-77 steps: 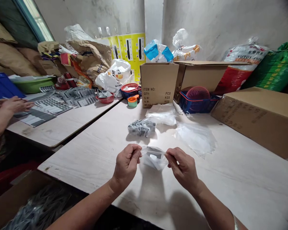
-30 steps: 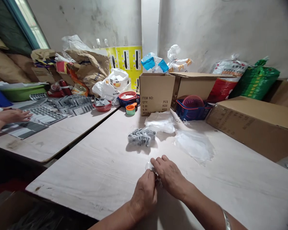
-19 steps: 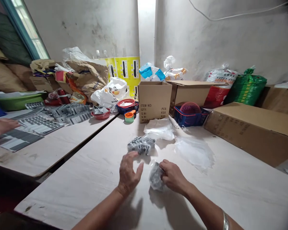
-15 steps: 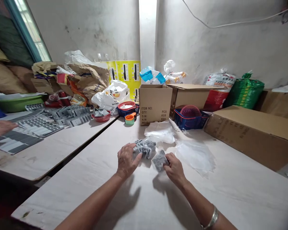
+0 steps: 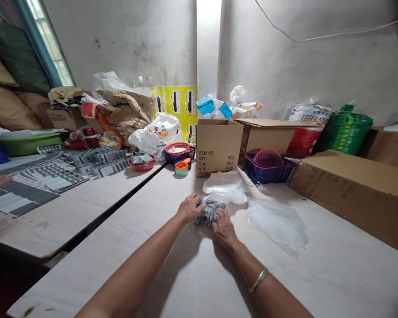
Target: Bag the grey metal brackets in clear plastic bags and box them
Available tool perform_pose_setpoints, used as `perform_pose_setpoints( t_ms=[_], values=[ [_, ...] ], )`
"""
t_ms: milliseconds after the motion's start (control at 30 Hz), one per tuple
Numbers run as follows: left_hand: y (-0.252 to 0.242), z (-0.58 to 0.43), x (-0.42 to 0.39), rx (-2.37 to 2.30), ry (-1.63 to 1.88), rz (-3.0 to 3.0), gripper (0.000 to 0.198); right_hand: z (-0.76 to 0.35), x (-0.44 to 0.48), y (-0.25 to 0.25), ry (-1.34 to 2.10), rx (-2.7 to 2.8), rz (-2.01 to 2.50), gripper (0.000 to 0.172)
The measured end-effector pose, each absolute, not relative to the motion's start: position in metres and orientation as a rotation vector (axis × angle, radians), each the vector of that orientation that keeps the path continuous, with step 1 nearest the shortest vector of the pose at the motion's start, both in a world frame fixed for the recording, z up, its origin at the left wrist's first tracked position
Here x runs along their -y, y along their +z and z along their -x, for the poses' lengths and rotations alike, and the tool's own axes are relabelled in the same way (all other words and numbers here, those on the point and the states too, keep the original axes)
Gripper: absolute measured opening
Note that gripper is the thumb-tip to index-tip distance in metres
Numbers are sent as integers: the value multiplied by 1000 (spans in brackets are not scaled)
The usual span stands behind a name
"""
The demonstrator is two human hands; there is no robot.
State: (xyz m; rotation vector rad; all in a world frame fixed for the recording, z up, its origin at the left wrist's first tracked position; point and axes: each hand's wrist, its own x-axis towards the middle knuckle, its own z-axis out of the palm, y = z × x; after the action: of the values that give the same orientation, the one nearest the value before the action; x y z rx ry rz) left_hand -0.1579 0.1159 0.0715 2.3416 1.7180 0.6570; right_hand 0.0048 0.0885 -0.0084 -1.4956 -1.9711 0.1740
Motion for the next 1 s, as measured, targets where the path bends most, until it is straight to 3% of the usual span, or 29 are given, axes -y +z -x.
perform_pose_setpoints(
  t_ms=[233,367,600,733,833,933,1000],
  values=[
    [66,157,-119,-1692,685,-2355,24,2,-87,-2,271,2119,1537,72],
    [65,156,-117,-1724,663,-2367,26,5,-88,-3,252,2138,1509,76],
    [65,154,-107,-1809,584,-2367,49,-16,-83,-2,494,2056,1300,82],
    [68,155,-104,-1842,532,-2356,54,-38,-71,7,471,2012,1159,67],
    [74,154,-99,-1873,532,-2417,56,-65,-60,15,257,2055,1304,42],
    [80,145,-85,-1843,712,-2583,56,-97,-51,21,69,2071,1502,20],
    [80,130,-68,-1730,954,-2667,54,-118,-46,24,-16,2045,1612,17]
  ],
)
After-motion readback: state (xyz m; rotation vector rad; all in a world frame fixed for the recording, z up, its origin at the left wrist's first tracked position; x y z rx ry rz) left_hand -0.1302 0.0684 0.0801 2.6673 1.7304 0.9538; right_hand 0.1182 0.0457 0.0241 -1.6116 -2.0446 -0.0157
